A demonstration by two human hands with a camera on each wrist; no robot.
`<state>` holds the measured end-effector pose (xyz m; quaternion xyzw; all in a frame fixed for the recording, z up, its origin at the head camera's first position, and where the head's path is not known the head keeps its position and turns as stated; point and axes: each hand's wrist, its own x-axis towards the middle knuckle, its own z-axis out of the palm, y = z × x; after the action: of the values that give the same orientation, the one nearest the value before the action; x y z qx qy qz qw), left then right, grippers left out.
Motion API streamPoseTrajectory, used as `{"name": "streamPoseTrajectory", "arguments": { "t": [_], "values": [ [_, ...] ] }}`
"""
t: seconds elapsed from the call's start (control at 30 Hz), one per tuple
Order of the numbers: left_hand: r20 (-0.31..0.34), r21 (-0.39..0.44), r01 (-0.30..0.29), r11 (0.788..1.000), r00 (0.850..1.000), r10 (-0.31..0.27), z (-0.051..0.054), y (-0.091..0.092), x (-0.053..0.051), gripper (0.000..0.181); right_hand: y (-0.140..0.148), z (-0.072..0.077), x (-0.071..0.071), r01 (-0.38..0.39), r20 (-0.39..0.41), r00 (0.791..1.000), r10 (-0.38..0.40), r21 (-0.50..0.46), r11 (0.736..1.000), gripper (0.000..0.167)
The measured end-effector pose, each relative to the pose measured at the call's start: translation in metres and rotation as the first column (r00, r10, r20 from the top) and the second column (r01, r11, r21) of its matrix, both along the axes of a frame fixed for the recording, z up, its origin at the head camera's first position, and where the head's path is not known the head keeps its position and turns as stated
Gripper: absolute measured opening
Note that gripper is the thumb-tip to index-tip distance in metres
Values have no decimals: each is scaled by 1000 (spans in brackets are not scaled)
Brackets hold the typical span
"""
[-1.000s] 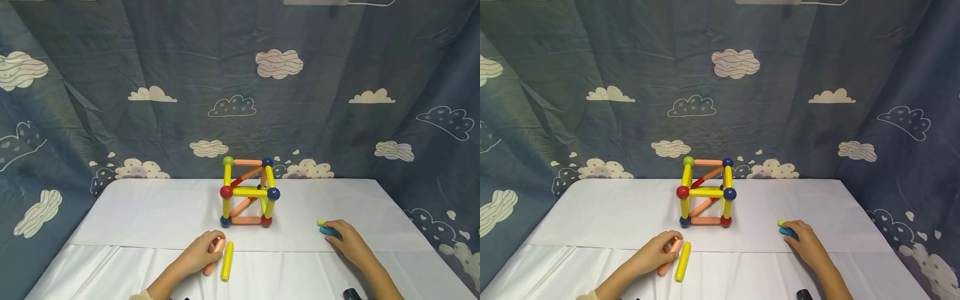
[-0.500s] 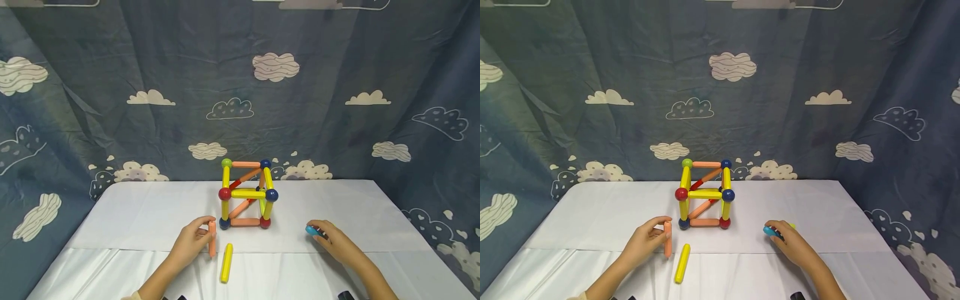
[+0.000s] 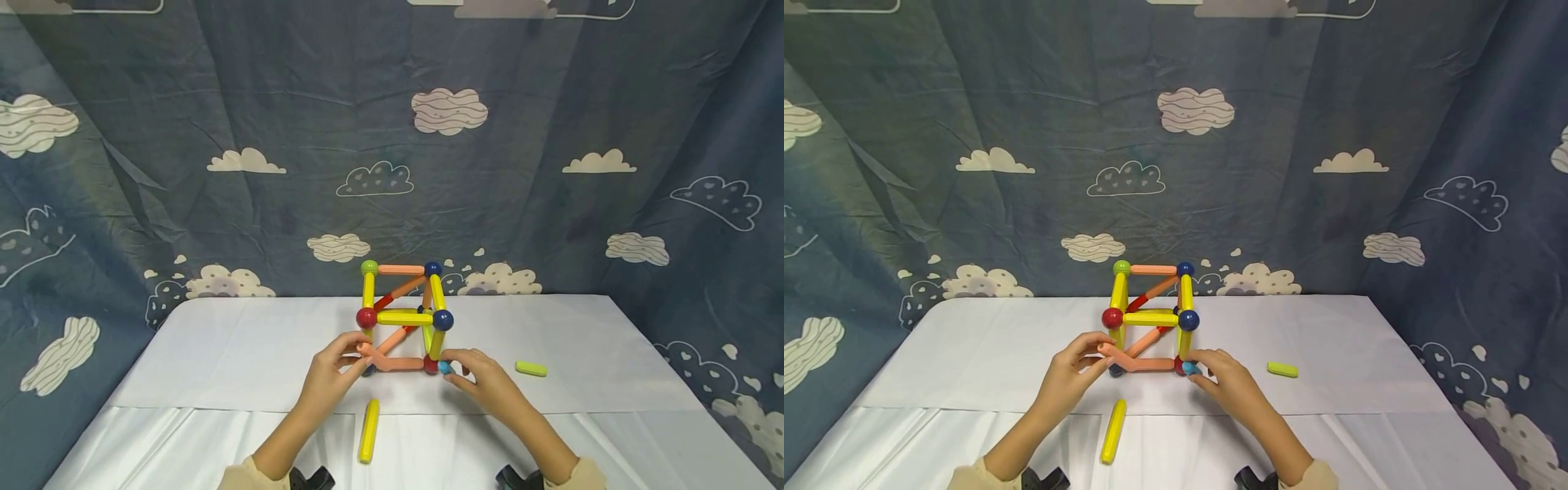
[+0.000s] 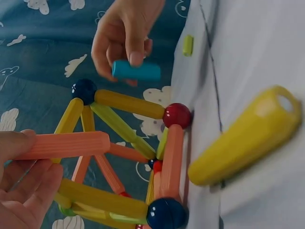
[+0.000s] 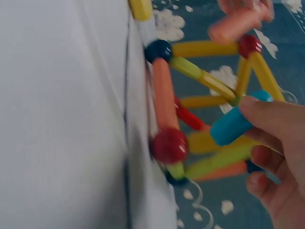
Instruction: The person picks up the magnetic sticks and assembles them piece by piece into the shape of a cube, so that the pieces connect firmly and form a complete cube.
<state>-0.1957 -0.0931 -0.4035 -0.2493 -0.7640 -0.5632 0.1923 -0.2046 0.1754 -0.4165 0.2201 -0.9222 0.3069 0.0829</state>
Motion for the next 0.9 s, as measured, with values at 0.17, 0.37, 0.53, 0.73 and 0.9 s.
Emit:
{"name": "streamPoseTrajectory", "arguments": {
  "t": [0.17,0.37,0.53,0.73,0.9],
  "values": [
    [-41,30,6,1000,999,-5,-7,8,-9,32,-23,-12,-10,-50,-163,985,50,8,999,32],
    [-64,74,28,997,998,-24,1,17,0,30,-38,-23,-17,-38,-242,969,47,38,999,25],
    [-51,69,32,997,998,-29,6,23,6,27,-45,-25,-19,-7,-183,983,10,16,1000,24],
    [-58,66,30,997,998,-26,5,29,3,25,-48,-28,-22,12,-174,985,-14,-14,1000,23],
    [-35,67,39,997,999,-36,2,34,-1,25,-49,-32,-24,-23,-102,995,10,-132,991,26]
  ]
}}
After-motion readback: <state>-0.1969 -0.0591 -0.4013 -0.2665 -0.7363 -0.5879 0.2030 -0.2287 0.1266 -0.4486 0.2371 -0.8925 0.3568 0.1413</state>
